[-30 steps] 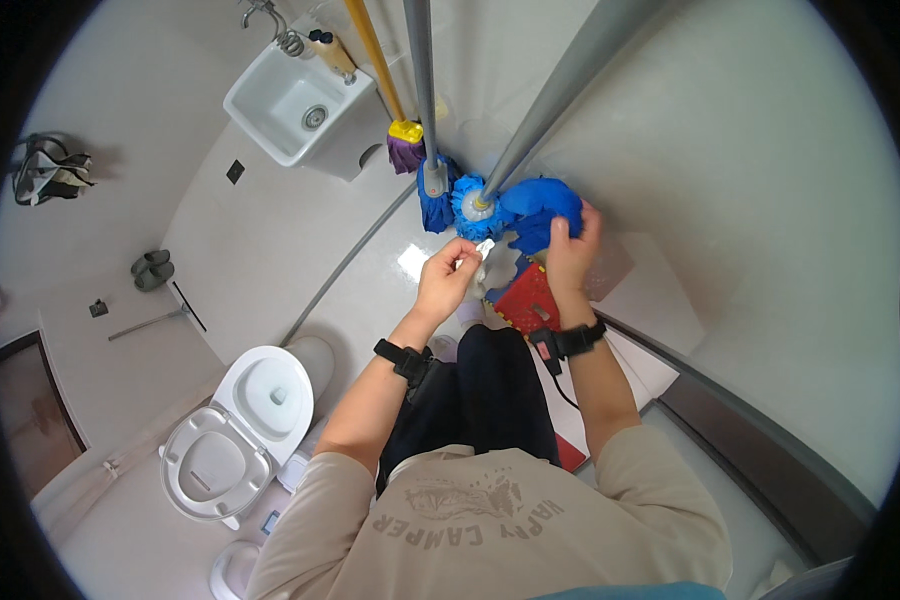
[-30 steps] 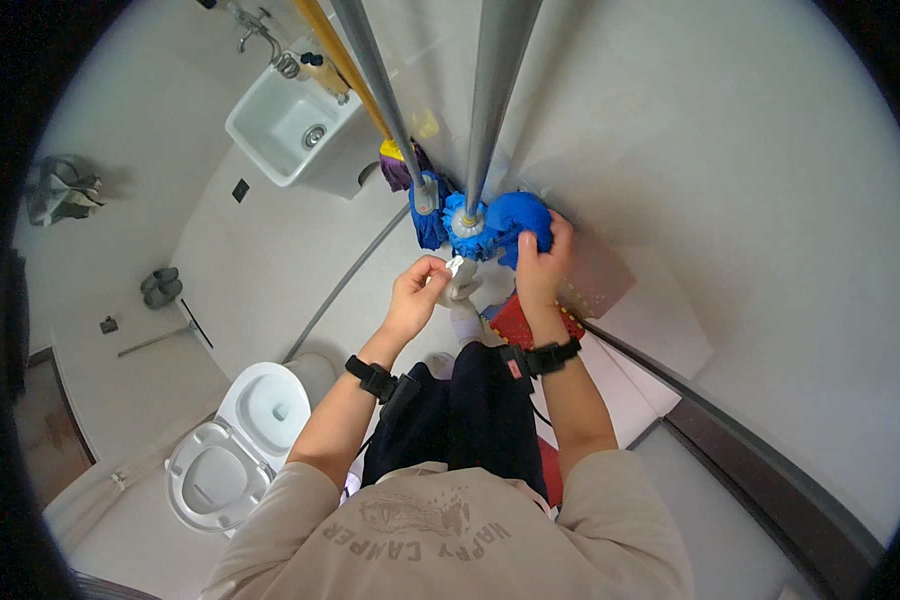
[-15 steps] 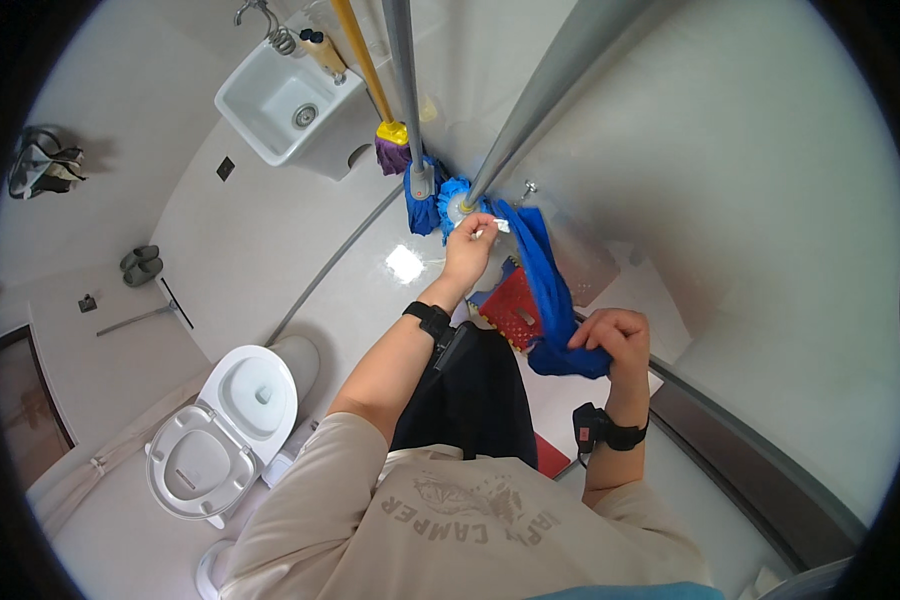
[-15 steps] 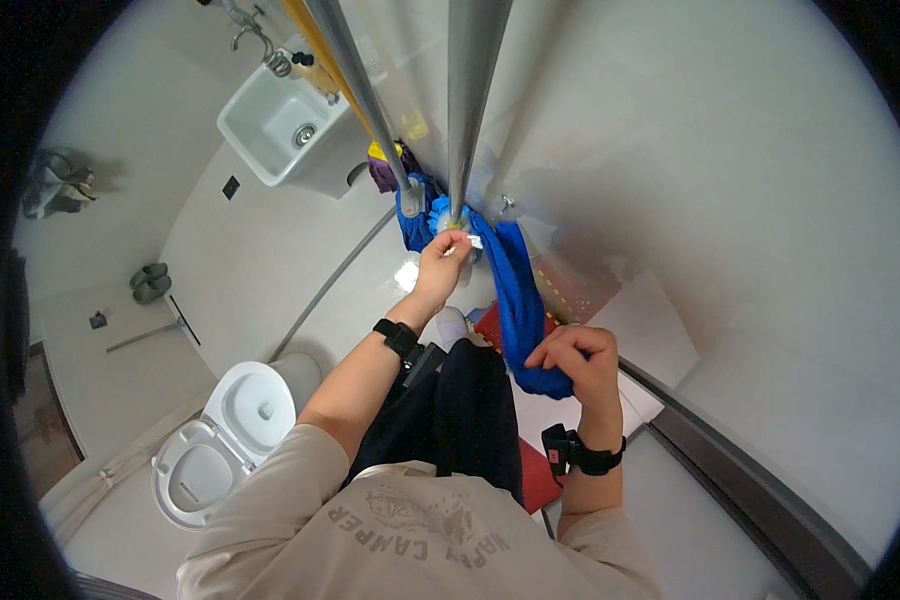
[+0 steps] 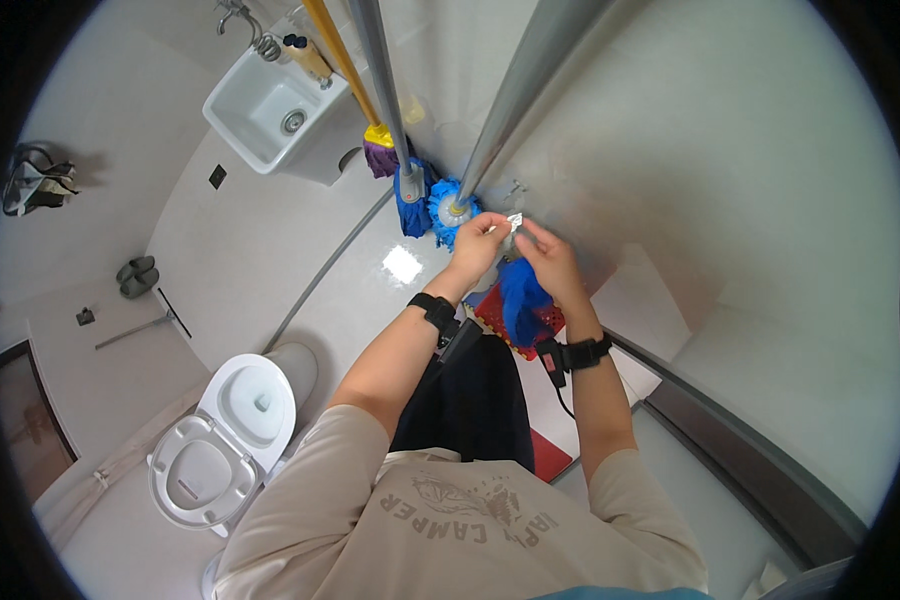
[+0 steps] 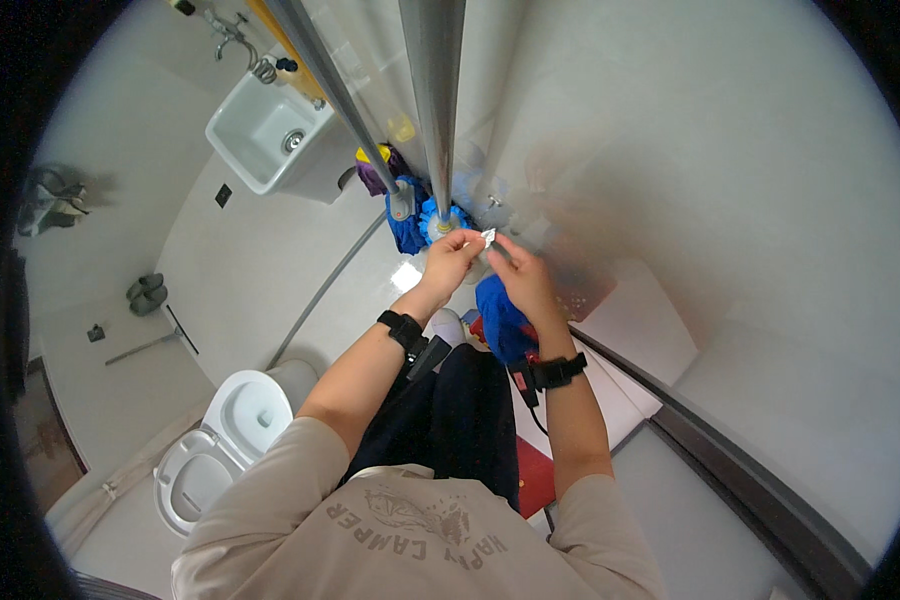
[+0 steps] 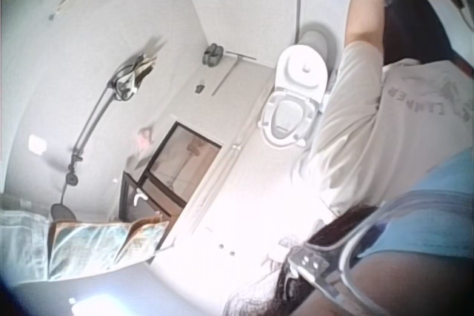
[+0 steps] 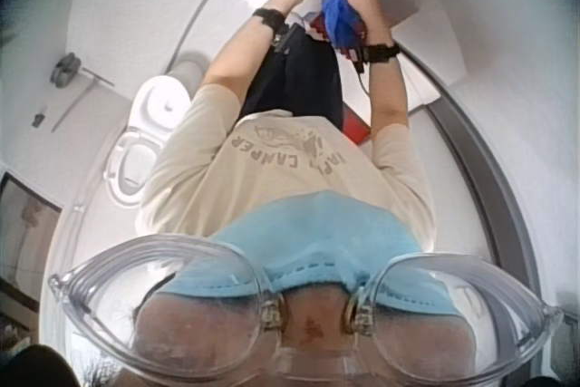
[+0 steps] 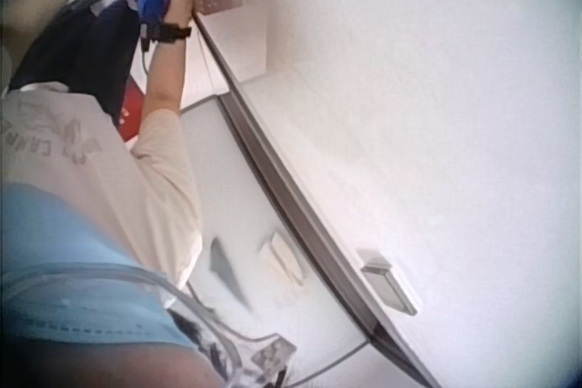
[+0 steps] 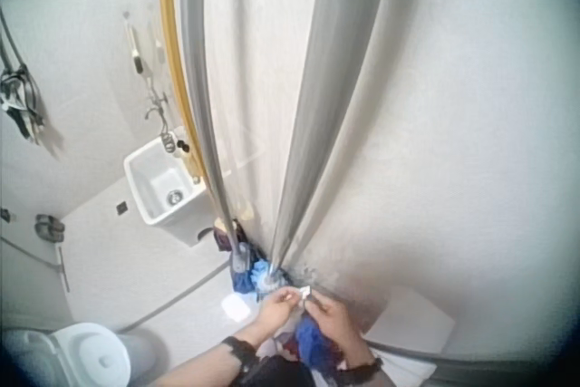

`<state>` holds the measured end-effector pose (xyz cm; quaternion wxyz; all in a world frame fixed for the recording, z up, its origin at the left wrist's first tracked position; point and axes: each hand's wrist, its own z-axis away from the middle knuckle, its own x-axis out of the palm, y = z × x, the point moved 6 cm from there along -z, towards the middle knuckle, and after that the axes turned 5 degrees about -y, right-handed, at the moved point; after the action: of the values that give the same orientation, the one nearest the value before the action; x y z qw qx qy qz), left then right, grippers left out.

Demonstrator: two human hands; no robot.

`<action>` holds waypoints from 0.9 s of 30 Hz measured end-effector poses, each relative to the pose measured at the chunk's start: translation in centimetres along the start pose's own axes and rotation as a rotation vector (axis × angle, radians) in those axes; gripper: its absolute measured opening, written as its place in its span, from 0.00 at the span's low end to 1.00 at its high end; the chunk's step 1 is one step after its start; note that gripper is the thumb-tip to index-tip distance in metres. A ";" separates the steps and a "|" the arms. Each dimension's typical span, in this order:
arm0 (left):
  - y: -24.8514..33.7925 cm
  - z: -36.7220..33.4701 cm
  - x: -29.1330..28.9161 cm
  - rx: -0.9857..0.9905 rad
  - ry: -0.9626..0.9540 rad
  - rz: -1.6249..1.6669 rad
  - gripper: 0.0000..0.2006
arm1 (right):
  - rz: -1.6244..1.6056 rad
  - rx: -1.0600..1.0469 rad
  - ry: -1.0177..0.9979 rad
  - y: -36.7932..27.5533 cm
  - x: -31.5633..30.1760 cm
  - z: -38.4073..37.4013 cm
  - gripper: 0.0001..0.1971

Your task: The person washes a fabric bathroom item by hand in a sink under running water, then handles multiple mop attachments, assembling them onto dynamic mop handles before using a blue microfiber mop to clean the bathroom floor tile.

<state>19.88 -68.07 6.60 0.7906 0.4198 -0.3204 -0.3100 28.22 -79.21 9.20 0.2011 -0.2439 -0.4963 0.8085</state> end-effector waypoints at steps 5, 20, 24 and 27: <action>-0.7 -1.0 0.1 0.001 -0.008 0.059 0.03 | -0.103 -0.099 0.210 1.3 -0.2 -2.9 0.11; -4.3 -6.8 -0.1 -0.069 0.159 0.210 0.06 | 0.854 -0.022 0.493 -1.9 1.0 -4.1 0.09; -6.0 -6.6 -1.0 -0.016 0.215 0.062 0.09 | 0.716 -0.156 0.418 -2.1 1.6 -3.3 0.12; -6.0 -4.2 -0.8 -0.121 0.367 -0.109 0.11 | 0.761 -0.116 0.315 -0.8 0.2 0.1 0.18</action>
<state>21.28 -68.27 -0.63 0.8417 0.4375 -0.1285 -0.2892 28.11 -78.82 9.92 -0.0525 -0.5416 -0.3787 0.7487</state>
